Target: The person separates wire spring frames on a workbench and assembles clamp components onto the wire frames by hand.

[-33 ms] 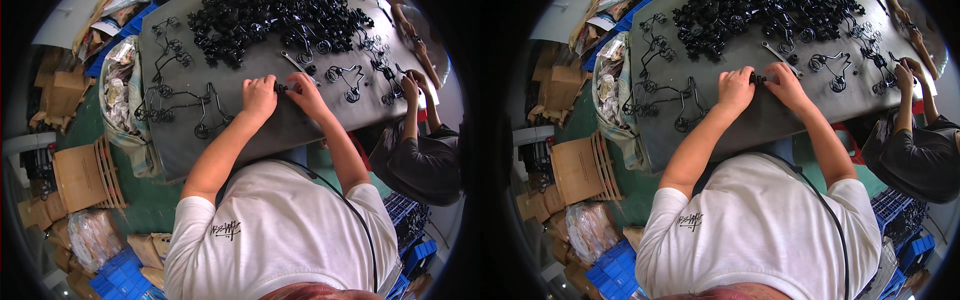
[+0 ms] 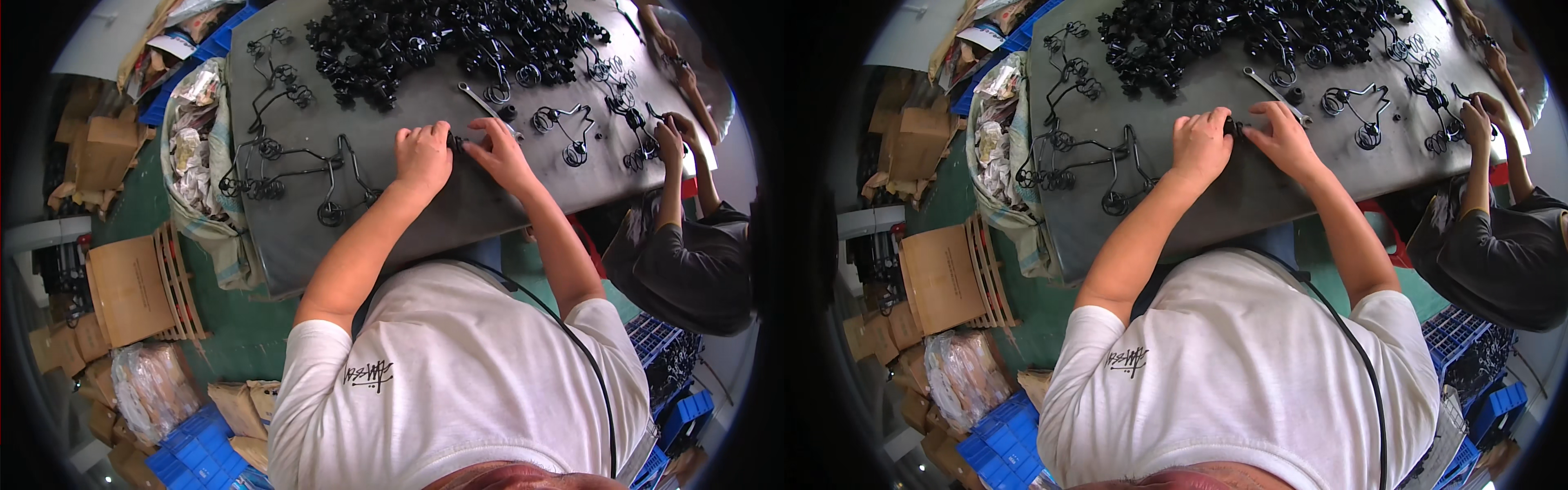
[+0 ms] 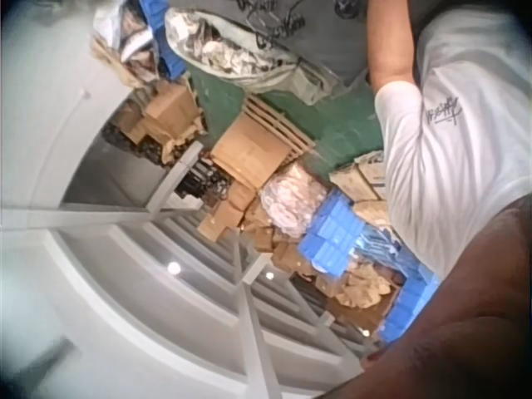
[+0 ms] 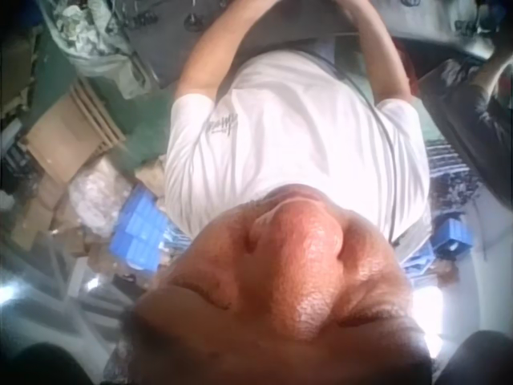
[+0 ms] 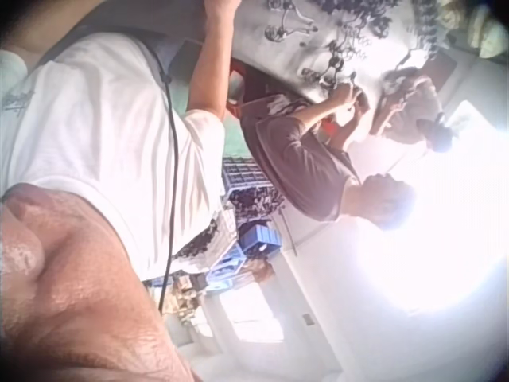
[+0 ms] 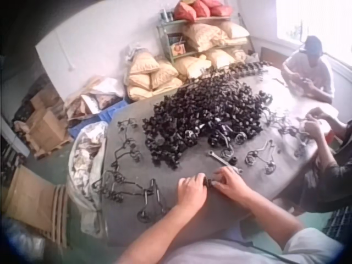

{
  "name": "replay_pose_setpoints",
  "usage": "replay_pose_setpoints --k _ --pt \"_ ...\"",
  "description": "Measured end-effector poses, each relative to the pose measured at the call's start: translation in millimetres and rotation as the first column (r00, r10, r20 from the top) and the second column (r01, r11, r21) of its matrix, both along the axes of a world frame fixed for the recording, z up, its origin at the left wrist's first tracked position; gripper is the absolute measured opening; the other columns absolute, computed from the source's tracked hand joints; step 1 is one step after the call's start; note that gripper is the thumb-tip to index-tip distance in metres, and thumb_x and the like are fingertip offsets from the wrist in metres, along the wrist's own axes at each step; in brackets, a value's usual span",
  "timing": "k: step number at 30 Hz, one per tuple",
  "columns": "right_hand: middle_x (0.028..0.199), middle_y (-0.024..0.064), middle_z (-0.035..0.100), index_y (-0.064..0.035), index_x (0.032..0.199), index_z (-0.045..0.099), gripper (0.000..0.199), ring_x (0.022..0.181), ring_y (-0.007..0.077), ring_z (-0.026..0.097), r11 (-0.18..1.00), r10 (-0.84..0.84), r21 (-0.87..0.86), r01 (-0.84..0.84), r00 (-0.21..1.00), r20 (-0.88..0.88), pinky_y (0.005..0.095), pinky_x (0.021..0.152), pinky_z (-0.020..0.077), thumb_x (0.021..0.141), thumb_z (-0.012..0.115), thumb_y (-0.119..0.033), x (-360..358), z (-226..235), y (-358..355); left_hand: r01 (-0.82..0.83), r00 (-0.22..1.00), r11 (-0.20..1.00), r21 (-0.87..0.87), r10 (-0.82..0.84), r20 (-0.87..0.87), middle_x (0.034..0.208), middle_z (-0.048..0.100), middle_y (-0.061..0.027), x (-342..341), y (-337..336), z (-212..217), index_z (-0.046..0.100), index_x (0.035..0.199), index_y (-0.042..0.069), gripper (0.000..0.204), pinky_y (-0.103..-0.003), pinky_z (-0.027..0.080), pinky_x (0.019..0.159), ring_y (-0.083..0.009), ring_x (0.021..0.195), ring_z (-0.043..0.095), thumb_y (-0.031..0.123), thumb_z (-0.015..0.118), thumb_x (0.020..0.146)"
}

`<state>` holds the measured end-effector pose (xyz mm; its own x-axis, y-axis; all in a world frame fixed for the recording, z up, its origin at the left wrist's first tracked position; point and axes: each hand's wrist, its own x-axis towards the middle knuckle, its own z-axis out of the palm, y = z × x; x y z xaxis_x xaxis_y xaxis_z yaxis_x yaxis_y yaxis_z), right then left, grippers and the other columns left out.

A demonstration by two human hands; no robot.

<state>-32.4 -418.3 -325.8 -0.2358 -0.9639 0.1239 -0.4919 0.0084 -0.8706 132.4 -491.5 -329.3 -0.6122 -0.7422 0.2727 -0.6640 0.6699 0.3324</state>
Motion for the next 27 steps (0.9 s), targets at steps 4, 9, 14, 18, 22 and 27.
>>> replay_pose_setpoints --k 4,9,14,18,22,27 --pt "0.100 0.0092 0.060 -0.0041 0.105 0.063 0.018 0.083 0.0216 0.059 0.991 0.092 -0.067 -0.112 0.964 -0.251 0.0328 0.079 0.0493 0.087 0.066 -0.006 -7 -16 -6 -0.002 1.000 1.000 -0.020 0.002 0.000 0.094 0.069 -0.0063 0 2 0 0.060 0.110 0.011 0.034 -0.041 0.041 0.089 -0.0247 0.092 0.065 0.012 0.068 0.077" --pt "0.098 0.0108 0.062 -0.0027 0.105 0.062 0.018 0.089 0.0242 0.061 0.990 0.139 0.019 -0.139 0.990 0.008 0.0347 0.080 0.0496 0.090 0.065 -0.011 -14 -11 -4 -0.009 1.000 0.999 -0.035 0.009 0.011 0.093 0.068 -0.0065 -3 3 -2 0.059 0.109 0.011 0.033 -0.041 0.042 0.089 -0.0251 0.091 0.065 0.012 0.068 0.077" --pt "0.098 0.0104 0.060 -0.0021 0.104 0.061 0.017 0.088 0.0239 0.062 0.999 0.048 0.029 -0.046 0.996 -0.077 0.0349 0.078 0.0493 0.088 0.064 -0.006 -8 -8 -6 -0.014 1.000 0.998 -0.055 0.014 0.002 0.094 0.068 -0.0070 -3 5 -3 0.058 0.110 0.010 0.034 -0.041 0.042 0.089 -0.0253 0.092 0.065 0.012 0.068 0.077" --pt "0.098 0.0116 0.059 -0.0029 0.103 0.061 0.017 0.091 0.0278 0.063 0.993 0.118 0.014 -0.118 0.993 0.002 0.0376 0.080 0.0499 0.087 0.062 -0.008 -12 -5 -3 -0.008 1.000 0.998 -0.060 0.010 0.027 0.094 0.068 -0.0072 -4 2 -5 0.057 0.111 0.010 0.035 -0.041 0.042 0.089 -0.0252 0.093 0.064 0.012 0.068 0.078" --pt "0.102 0.0115 0.058 -0.0055 0.106 0.062 0.022 0.094 0.0295 0.062 0.997 0.028 0.069 -0.018 0.990 -0.137 0.0401 0.083 0.0502 0.084 0.064 -0.010 -21 -9 -1 -0.012 0.999 0.999 -0.042 0.014 0.046 0.095 0.067 -0.0073 -7 3 -5 0.057 0.111 0.010 0.035 -0.041 0.041 0.089 -0.0257 0.093 0.064 0.012 0.067 0.078" --pt "0.115 0.0115 0.057 -0.0109 0.119 0.060 0.038 0.102 0.0316 0.061 0.984 0.165 -0.020 -0.175 0.954 -0.252 0.0422 0.090 0.0499 0.082 0.066 -0.011 -12 7 4 0.013 1.000 0.991 -0.135 -0.010 0.017 0.096 0.066 -0.0074 -8 8 -2 0.056 0.114 0.010 0.037 -0.043 0.041 0.090 -0.0263 0.094 0.064 0.013 0.068 0.078"
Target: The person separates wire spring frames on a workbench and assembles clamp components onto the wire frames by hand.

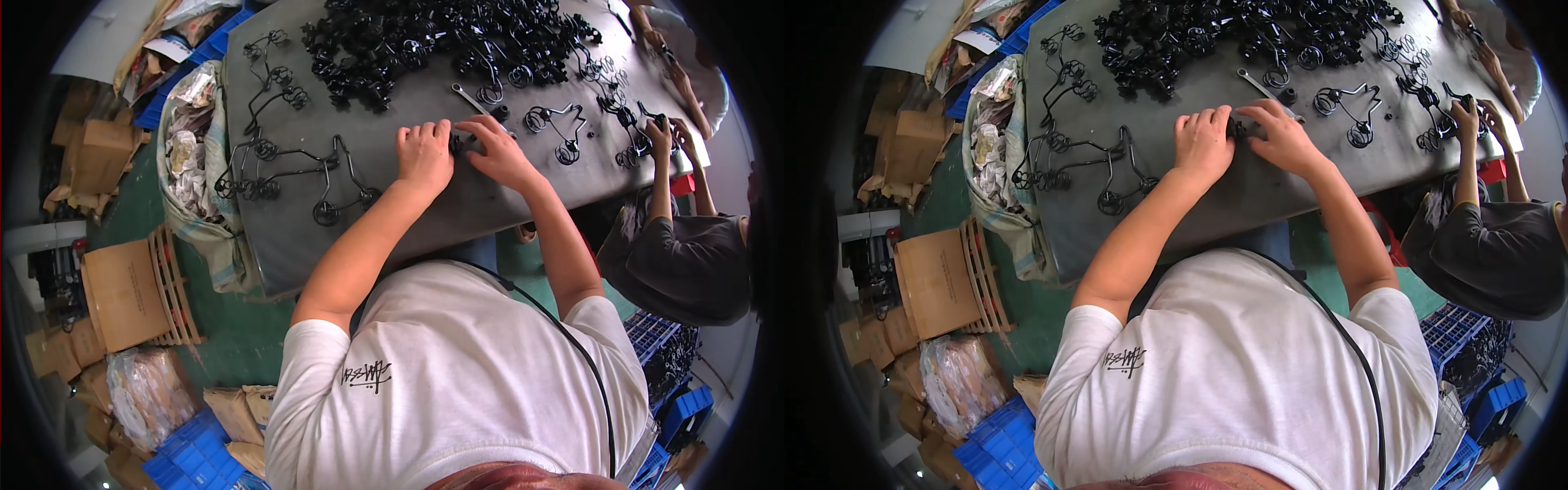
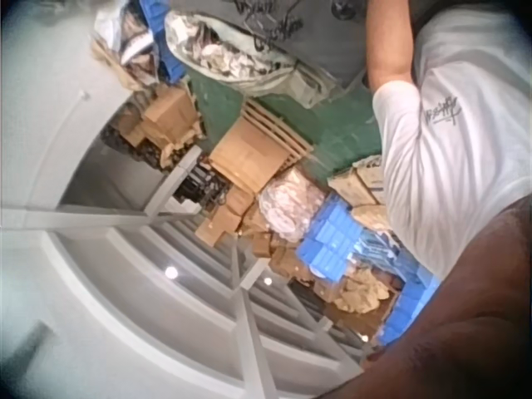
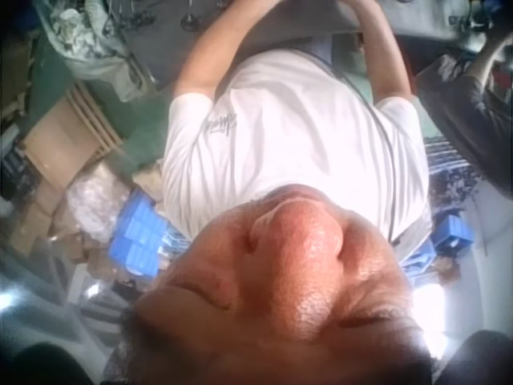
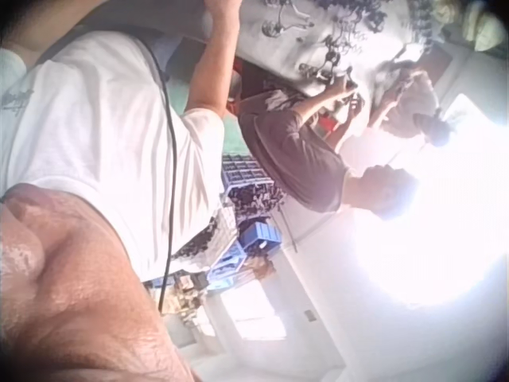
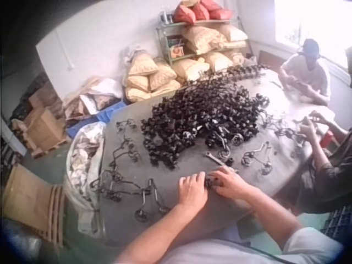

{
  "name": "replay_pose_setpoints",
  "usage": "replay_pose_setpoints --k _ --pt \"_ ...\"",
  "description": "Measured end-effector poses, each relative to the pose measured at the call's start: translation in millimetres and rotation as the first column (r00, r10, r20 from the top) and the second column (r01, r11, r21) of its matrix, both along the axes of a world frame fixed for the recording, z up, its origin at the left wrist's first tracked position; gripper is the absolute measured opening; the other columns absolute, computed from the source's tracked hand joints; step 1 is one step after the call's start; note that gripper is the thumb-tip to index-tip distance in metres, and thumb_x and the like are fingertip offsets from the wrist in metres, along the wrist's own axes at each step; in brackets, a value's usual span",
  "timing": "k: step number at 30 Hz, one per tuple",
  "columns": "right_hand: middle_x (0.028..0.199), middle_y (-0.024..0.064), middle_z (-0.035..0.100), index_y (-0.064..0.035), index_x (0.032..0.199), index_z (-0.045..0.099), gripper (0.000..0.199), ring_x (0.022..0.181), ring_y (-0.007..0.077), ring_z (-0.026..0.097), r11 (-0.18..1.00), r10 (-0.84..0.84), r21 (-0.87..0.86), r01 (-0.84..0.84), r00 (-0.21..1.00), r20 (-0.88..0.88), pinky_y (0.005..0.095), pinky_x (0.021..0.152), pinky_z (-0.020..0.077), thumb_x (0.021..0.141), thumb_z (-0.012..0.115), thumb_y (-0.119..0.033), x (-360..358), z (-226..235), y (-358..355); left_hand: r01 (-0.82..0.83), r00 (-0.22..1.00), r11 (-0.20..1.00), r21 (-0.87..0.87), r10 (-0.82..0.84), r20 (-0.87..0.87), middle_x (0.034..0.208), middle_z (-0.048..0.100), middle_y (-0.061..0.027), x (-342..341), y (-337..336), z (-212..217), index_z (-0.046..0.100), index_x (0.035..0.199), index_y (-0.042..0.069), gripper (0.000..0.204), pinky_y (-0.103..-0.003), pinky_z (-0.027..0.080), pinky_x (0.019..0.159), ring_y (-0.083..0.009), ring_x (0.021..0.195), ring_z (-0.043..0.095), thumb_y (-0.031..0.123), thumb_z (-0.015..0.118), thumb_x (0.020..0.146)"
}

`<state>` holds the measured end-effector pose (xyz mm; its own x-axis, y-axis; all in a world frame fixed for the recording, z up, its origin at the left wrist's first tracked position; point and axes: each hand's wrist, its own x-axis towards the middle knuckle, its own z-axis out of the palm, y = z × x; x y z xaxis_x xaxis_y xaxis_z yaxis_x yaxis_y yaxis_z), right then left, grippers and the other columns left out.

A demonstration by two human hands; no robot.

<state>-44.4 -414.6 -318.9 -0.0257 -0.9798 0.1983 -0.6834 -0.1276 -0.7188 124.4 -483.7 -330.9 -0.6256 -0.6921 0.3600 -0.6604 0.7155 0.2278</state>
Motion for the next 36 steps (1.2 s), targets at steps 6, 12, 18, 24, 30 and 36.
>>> replay_pose_setpoints --k 6,12,18,24,30,36 --pt "0.119 0.0128 0.058 -0.0075 0.119 0.059 0.040 0.108 0.0346 0.060 0.996 0.082 0.054 -0.075 0.984 -0.156 0.0415 0.092 0.0493 0.082 0.071 -0.017 -8 -9 -9 -0.015 0.997 0.996 0.084 0.009 0.078 0.103 0.066 -0.0085 6 -3 -2 0.055 0.118 0.011 0.043 -0.041 0.043 0.090 -0.0270 0.099 0.063 0.013 0.070 0.078" --pt "0.117 0.0110 0.058 -0.0095 0.126 0.056 0.047 0.105 0.0334 0.060 0.986 -0.072 -0.159 0.040 0.978 -0.197 0.0411 0.090 0.0498 0.082 0.070 -0.017 5 4 -3 0.070 0.968 0.998 -0.005 -0.069 -0.240 0.118 0.059 -0.0115 33 6 22 0.056 0.123 0.008 0.049 -0.044 0.043 0.096 -0.0290 0.112 0.057 0.016 0.072 0.077" --pt "0.109 0.0139 0.057 -0.0086 0.132 0.051 0.048 0.100 0.0356 0.059 0.998 -0.058 -0.052 0.043 0.937 -0.344 0.0428 0.084 0.0493 0.088 0.066 -0.019 30 -14 -8 -0.216 0.927 0.965 -0.146 0.156 -0.342 0.127 0.055 -0.0150 118 14 37 0.055 0.126 0.005 0.050 -0.045 0.045 0.098 -0.0355 0.114 0.055 0.012 0.072 0.079" --pt "0.110 0.0158 0.057 -0.0101 0.131 0.051 0.048 0.095 0.0365 0.062 0.991 -0.111 0.032 0.130 0.934 -0.341 0.0450 0.083 0.0514 0.085 0.062 -0.012 49 -1 -14 -0.298 0.891 0.952 0.067 0.303 -0.339 0.126 0.055 -0.0166 166 40 15 0.053 0.129 0.003 0.046 -0.043 0.046 0.096 -0.0340 0.111 0.057 0.015 0.068 0.087" --pt "0.102 0.0120 0.059 -0.0086 0.124 0.058 0.040 0.088 0.0293 0.064 0.993 -0.107 0.022 0.114 0.973 -0.207 0.0393 0.080 0.0515 0.084 0.064 -0.011 53 -5 -23 -0.210 0.881 0.906 0.367 0.338 -0.330 0.120 0.057 -0.0163 174 36 26 0.056 0.125 0.004 0.040 -0.040 0.052 0.085 -0.0288 0.097 0.062 0.013 0.068 0.088" --pt "0.079 -0.0008 0.055 -0.0088 0.124 0.062 0.039 0.068 0.0077 0.053 0.935 -0.176 0.353 0.039 0.914 0.367 0.0237 0.063 0.0430 0.086 0.067 -0.009 68 35 -24 0.007 0.836 0.906 0.423 0.227 -0.499 0.116 0.057 -0.0161 158 50 20 0.056 0.124 0.004 0.043 -0.035 0.054 0.077 -0.0241 0.081 0.064 0.007 0.071 0.084"
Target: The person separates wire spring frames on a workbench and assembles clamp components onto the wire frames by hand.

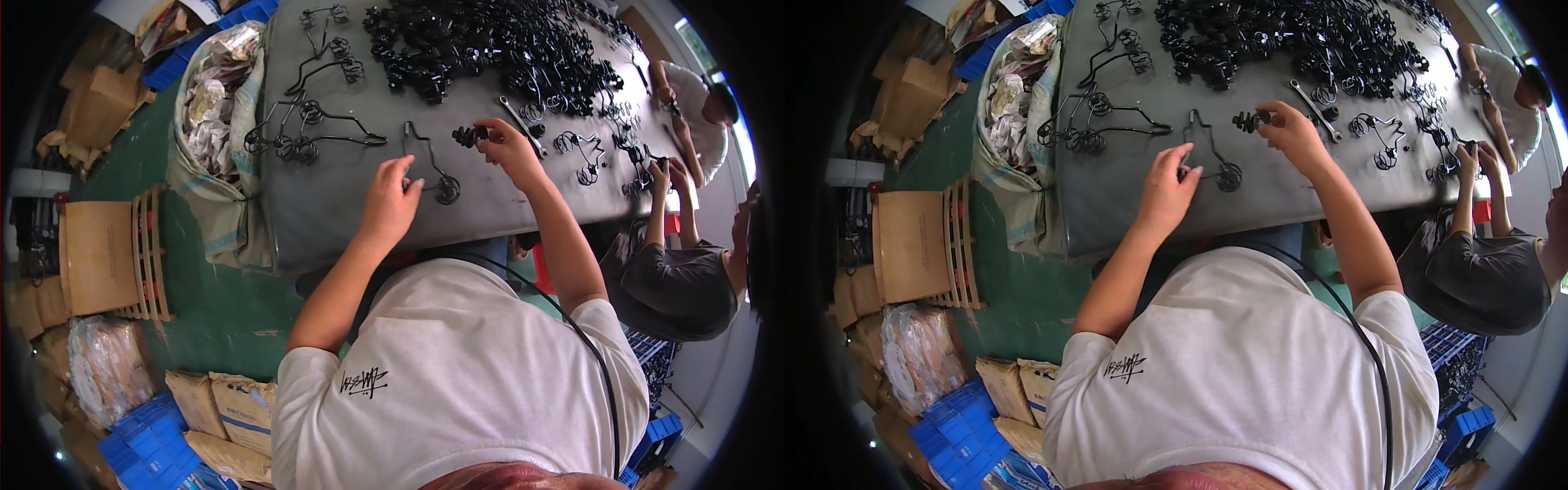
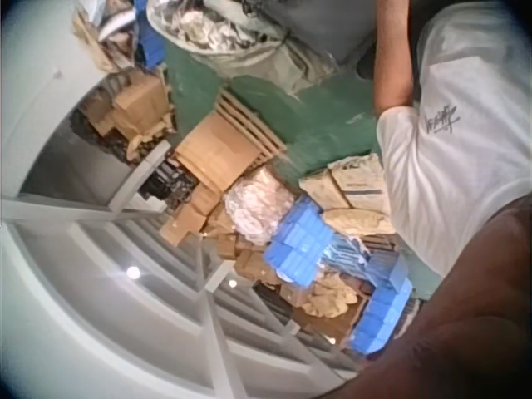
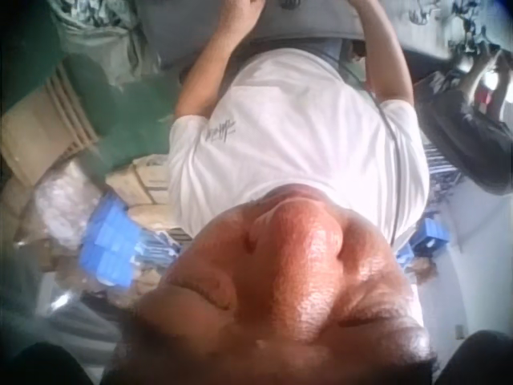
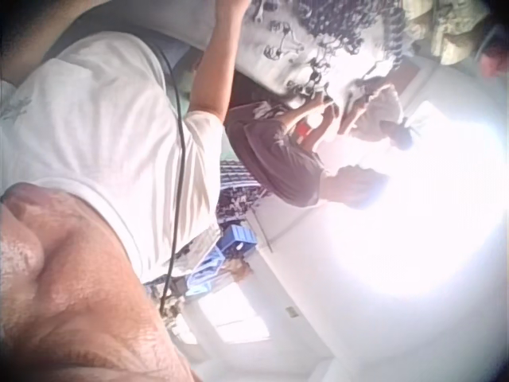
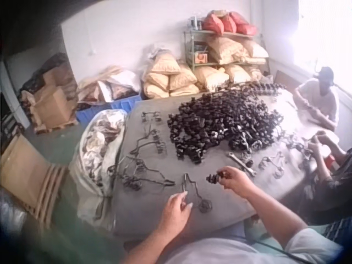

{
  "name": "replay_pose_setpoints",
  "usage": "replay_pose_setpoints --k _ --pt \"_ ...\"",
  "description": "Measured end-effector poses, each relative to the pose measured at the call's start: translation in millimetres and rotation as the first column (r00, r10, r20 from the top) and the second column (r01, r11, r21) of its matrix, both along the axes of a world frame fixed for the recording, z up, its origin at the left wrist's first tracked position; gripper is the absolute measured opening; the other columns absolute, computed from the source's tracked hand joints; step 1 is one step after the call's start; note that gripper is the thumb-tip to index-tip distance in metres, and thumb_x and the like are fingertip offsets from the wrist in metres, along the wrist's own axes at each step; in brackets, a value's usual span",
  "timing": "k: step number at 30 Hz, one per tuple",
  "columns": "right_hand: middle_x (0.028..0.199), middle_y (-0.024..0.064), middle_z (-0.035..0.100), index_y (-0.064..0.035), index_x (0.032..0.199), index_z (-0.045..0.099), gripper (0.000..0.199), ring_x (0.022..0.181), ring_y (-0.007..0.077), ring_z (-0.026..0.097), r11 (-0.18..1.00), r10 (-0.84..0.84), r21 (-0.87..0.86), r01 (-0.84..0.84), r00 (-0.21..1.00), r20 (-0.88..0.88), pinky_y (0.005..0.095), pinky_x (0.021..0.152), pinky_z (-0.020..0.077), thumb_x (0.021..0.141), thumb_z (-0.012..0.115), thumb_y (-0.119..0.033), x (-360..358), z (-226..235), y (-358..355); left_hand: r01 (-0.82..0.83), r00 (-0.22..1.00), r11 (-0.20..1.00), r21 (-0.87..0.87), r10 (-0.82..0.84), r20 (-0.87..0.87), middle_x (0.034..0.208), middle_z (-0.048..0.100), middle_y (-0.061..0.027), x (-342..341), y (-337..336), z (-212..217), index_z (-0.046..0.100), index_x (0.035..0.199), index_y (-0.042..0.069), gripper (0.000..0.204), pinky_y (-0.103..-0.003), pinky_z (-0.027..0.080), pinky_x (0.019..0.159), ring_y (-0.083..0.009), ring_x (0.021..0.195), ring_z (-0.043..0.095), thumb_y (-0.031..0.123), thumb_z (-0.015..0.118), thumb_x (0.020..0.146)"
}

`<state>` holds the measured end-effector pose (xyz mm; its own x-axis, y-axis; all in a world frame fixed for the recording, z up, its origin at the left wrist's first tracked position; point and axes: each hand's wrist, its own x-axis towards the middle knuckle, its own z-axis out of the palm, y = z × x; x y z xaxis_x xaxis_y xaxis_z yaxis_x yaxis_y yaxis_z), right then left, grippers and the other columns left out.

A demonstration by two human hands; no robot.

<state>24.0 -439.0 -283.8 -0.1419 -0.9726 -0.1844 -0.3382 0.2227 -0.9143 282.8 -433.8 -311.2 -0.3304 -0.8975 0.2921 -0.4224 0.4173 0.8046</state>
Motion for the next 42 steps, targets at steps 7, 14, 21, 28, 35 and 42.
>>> replay_pose_setpoints --k 7,14,21,28,35,42 --pt "0.080 -0.0022 0.054 -0.0064 0.121 0.062 0.035 0.069 0.0069 0.052 0.976 0.211 0.062 -0.208 0.976 -0.060 0.0237 0.061 0.0434 0.086 0.066 -0.007 28 32 2 0.040 0.993 0.968 0.250 -0.011 -0.117 0.115 0.062 -0.0140 -8 24 6 0.051 0.129 0.002 0.049 -0.035 0.053 0.081 -0.0213 0.090 0.065 0.008 0.071 0.085" --pt "0.081 -0.0021 0.054 -0.0060 0.120 0.063 0.034 0.070 0.0061 0.051 0.953 0.304 0.039 -0.301 0.943 -0.134 0.0233 0.061 0.0446 0.085 0.065 -0.005 36 19 7 0.170 0.980 0.967 -0.189 -0.187 -0.073 0.113 0.064 -0.0108 -4 -9 6 0.058 0.121 0.006 0.041 -0.033 0.053 0.077 -0.0200 0.085 0.066 0.001 0.071 0.083" --pt "0.084 0.0033 0.055 -0.0062 0.117 0.065 0.036 0.075 0.0115 0.054 0.936 0.278 -0.114 -0.332 0.900 -0.336 0.0264 0.065 0.0467 0.081 0.066 -0.005 48 12 2 0.150 0.984 0.982 0.111 -0.137 -0.112 0.101 0.069 -0.0094 -3 -21 -1 0.062 0.114 0.004 0.032 -0.032 0.054 0.074 -0.0204 0.086 0.069 0.005 0.072 0.084" --pt "0.083 0.0042 0.054 -0.0056 0.117 0.065 0.036 0.074 0.0130 0.055 0.942 0.312 -0.023 -0.335 0.897 -0.313 0.0287 0.065 0.0478 0.081 0.067 -0.008 54 18 -9 0.104 0.986 0.943 0.315 -0.056 -0.156 0.091 0.071 -0.0112 -3 -23 4 0.062 0.106 0.000 0.023 -0.033 0.054 0.070 -0.0209 0.079 0.069 0.016 0.068 0.091" --pt "0.086 0.0055 0.053 -0.0055 0.117 0.065 0.036 0.070 0.0125 0.054 0.910 0.329 -0.104 -0.401 0.853 -0.405 0.0271 0.062 0.0481 0.081 0.066 -0.008 55 9 -13 0.041 0.998 0.927 0.374 -0.056 0.028 0.079 0.069 -0.0150 -6 -29 -13 0.064 0.095 -0.001 0.030 -0.040 0.051 0.068 -0.0291 0.070 0.067 0.028 0.056 0.098" --pt "0.084 0.0021 0.054 -0.0043 0.118 0.064 0.033 0.069 0.0096 0.054 0.937 0.347 0.084 -0.338 0.927 -0.140 0.0249 0.061 0.0473 0.086 0.065 -0.009 52 10 -10 0.115 0.983 0.781 0.614 -0.176 0.041 0.079 0.067 -0.0184 2 -31 6 0.064 0.095 0.001 0.041 -0.044 0.050 0.072 -0.0369 0.077 0.065 0.038 0.048 0.100"
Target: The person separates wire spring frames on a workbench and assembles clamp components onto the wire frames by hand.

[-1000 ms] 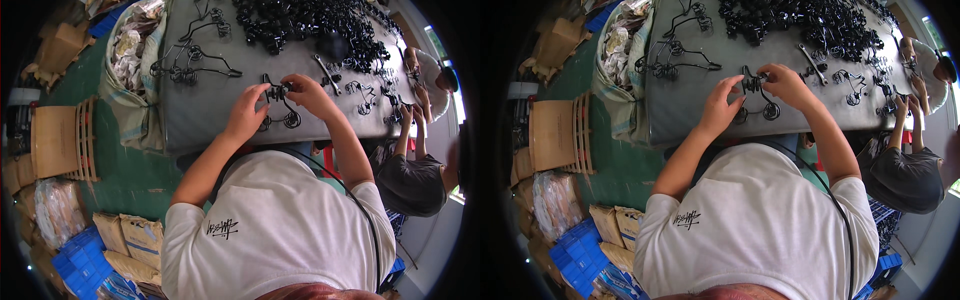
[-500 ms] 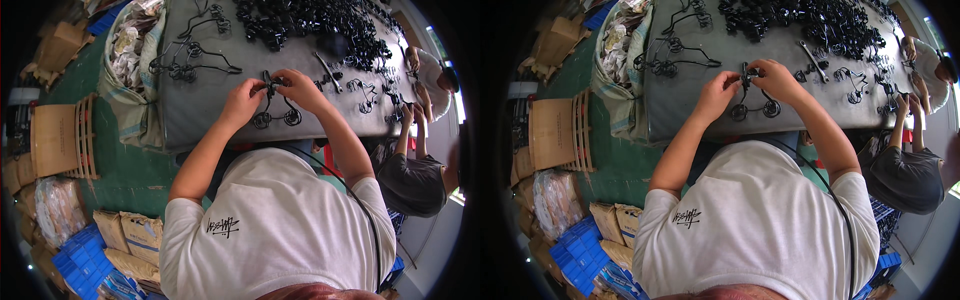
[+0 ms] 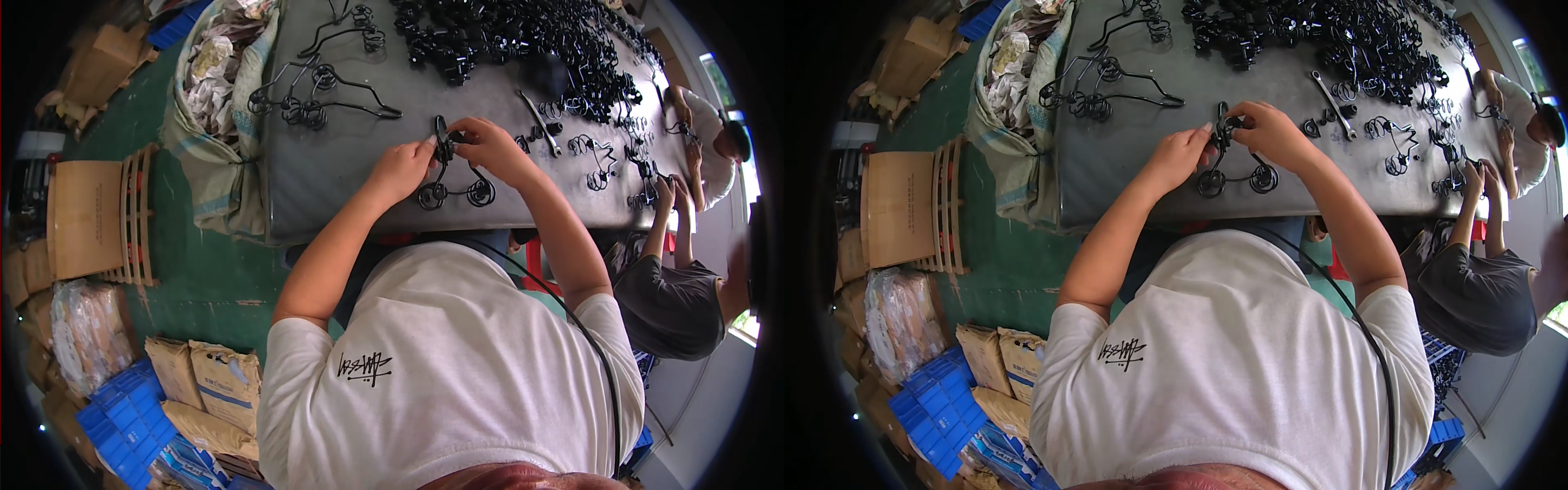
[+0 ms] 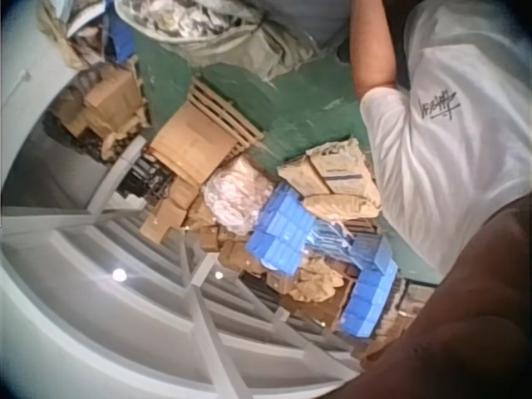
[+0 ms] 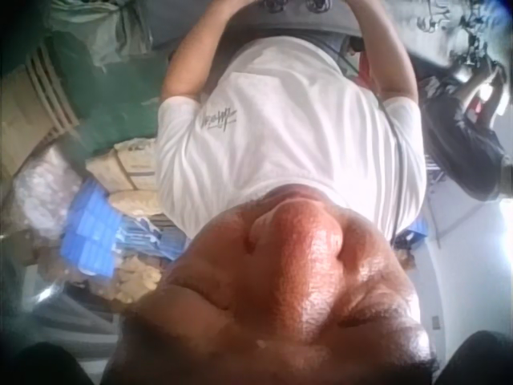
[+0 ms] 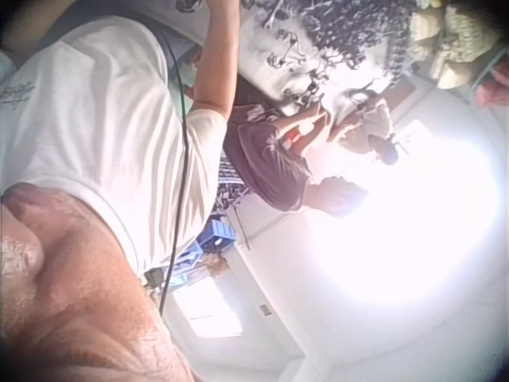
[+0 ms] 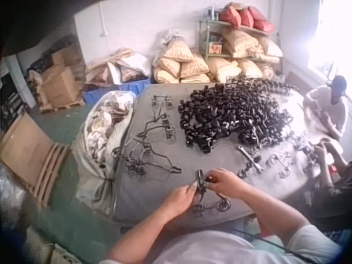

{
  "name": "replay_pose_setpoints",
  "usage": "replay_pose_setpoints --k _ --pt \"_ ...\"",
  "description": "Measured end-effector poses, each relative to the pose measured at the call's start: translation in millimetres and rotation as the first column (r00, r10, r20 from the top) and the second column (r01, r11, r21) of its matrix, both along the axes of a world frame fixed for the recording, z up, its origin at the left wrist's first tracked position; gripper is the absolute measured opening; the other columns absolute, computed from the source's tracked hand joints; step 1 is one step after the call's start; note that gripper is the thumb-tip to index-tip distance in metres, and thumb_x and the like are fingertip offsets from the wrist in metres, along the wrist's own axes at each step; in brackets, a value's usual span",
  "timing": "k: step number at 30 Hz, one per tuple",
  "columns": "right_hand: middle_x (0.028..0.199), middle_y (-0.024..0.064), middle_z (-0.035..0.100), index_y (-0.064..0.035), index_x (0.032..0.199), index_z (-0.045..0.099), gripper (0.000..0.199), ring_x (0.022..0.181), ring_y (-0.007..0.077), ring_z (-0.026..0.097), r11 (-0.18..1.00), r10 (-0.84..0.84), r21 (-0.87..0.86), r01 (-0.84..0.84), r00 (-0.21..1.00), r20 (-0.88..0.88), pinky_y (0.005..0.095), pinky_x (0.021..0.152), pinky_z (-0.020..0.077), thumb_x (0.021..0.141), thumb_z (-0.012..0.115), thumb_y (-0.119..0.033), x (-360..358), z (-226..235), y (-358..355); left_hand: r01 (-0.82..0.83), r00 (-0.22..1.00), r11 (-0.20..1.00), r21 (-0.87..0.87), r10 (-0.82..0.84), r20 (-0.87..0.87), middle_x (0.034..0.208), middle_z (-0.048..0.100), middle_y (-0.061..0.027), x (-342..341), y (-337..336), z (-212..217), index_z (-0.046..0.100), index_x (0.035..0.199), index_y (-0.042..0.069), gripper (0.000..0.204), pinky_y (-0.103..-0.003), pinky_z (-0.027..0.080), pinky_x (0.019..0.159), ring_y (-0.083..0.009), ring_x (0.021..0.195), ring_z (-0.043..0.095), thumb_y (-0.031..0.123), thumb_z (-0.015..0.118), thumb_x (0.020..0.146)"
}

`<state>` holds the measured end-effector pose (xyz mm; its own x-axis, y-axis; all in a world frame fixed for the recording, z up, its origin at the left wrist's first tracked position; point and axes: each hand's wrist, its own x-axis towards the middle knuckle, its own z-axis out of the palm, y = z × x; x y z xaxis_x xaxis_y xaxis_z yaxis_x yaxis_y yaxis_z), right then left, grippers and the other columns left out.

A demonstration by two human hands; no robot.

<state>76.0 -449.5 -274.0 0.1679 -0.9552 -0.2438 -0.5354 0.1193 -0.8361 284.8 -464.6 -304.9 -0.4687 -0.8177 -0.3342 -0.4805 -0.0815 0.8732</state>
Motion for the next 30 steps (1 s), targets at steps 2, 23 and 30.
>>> replay_pose_setpoints --k 2,23,30 --pt "0.082 0.0008 0.056 -0.0038 0.119 0.063 0.032 0.068 0.0087 0.053 0.997 -0.012 0.072 0.007 0.998 0.068 0.0241 0.060 0.0466 0.087 0.065 -0.009 -2 -3 -2 -0.020 0.998 0.903 -0.429 0.041 0.041 0.085 0.068 -0.0153 2 2 -14 0.061 0.103 0.002 0.033 -0.039 0.052 0.074 -0.0279 0.081 0.067 0.034 0.056 0.098" --pt "0.079 -0.0001 0.055 -0.0040 0.119 0.064 0.032 0.062 0.0075 0.048 0.981 -0.133 0.165 0.099 0.968 0.211 0.0220 0.054 0.0383 0.087 0.066 -0.009 1 -9 -8 0.195 0.960 0.926 -0.323 -0.248 -0.130 0.096 0.068 -0.0107 5 -26 8 0.054 0.105 0.005 0.031 -0.035 0.054 0.078 -0.0234 0.088 0.067 0.010 0.075 0.083" --pt "0.081 0.0002 0.056 -0.0038 0.122 0.063 0.037 0.066 0.0079 0.049 0.989 -0.122 0.105 0.102 0.971 0.207 0.0229 0.058 0.0416 0.085 0.065 -0.009 0 -19 -5 0.280 0.945 0.862 -0.422 -0.325 -0.039 0.092 0.069 -0.0133 2 -37 13 0.051 0.106 0.004 0.034 -0.037 0.053 0.078 -0.0286 0.086 0.068 0.010 0.075 0.082"
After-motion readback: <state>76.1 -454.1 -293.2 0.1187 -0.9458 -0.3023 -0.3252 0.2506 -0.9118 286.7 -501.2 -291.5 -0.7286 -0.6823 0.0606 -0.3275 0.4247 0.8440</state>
